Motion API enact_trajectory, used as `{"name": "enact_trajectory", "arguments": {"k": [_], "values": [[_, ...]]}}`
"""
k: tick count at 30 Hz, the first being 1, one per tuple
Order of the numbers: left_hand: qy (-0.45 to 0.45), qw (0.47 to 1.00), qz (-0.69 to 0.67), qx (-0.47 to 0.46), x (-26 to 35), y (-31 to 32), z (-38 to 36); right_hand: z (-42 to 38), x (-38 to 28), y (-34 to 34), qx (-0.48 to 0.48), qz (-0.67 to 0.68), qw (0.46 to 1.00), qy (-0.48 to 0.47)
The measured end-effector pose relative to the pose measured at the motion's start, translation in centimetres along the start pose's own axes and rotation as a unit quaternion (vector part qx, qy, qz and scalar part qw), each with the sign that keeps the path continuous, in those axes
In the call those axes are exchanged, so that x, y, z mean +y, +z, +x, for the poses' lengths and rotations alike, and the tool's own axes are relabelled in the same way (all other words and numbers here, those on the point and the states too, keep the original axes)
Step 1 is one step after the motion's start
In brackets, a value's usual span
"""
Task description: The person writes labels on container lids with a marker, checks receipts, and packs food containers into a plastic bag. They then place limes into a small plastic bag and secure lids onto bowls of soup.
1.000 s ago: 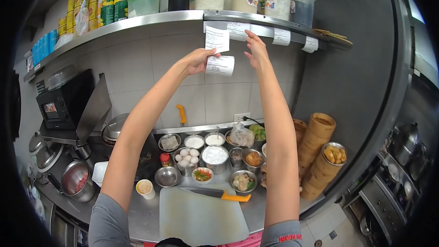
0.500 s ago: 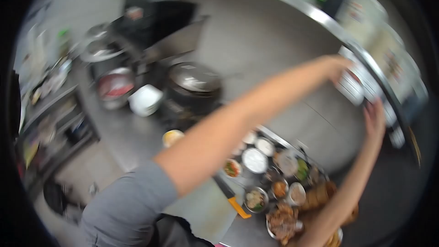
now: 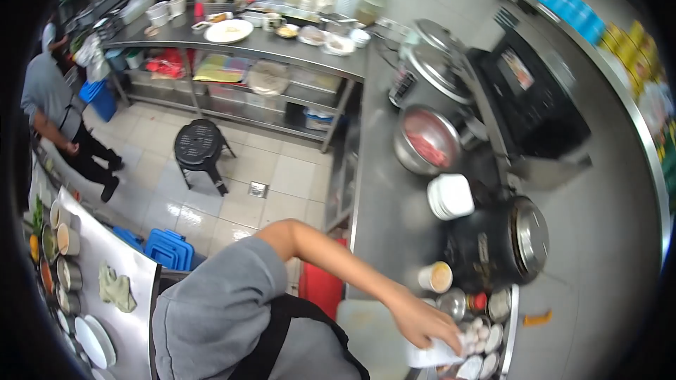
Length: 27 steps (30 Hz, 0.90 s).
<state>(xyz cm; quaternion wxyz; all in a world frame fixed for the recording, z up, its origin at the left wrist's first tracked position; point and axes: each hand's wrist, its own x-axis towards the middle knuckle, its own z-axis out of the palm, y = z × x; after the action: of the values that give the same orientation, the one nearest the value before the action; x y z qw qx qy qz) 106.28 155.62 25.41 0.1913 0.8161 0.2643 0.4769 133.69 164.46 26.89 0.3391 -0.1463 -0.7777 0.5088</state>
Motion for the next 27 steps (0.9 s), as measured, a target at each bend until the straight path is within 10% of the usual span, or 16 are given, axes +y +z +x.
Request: {"name": "enact_trajectory", "arguments": {"k": [3, 5, 6, 13, 21, 27], "values": [[-0.183, 0.980, -0.027, 0.077, 3.4, -3.4, -13.6, 3.1, 5.3, 12.1, -0.144, 0.262, 0.944, 0.143], [-0.268, 0.948, -0.046, 0.168, 5.6, -3.8, -22.6, 5.0, 5.0, 23.2, -0.152, 0.128, 0.954, 0.223], [-0.315, 0.905, 0.010, 0.285, 9.4, -4.2, -29.8, 7.6, 8.2, 32.1, -0.334, 0.260, 0.879, 0.220], [-0.403, 0.687, 0.211, 0.566, 21.6, -2.5, -44.7, 8.4, 7.9, 60.4, -0.654, 0.352, 0.617, 0.260], [-0.445, 0.441, 0.408, 0.664, 31.1, -4.3, -49.8, 3.7, 0.3, 78.0, -0.687, 0.351, 0.576, 0.272], [-0.454, 0.379, 0.378, 0.712, 38.7, -7.1, -55.9, 0.7, -5.8, 87.3, -0.694, 0.402, 0.549, 0.237]]}}
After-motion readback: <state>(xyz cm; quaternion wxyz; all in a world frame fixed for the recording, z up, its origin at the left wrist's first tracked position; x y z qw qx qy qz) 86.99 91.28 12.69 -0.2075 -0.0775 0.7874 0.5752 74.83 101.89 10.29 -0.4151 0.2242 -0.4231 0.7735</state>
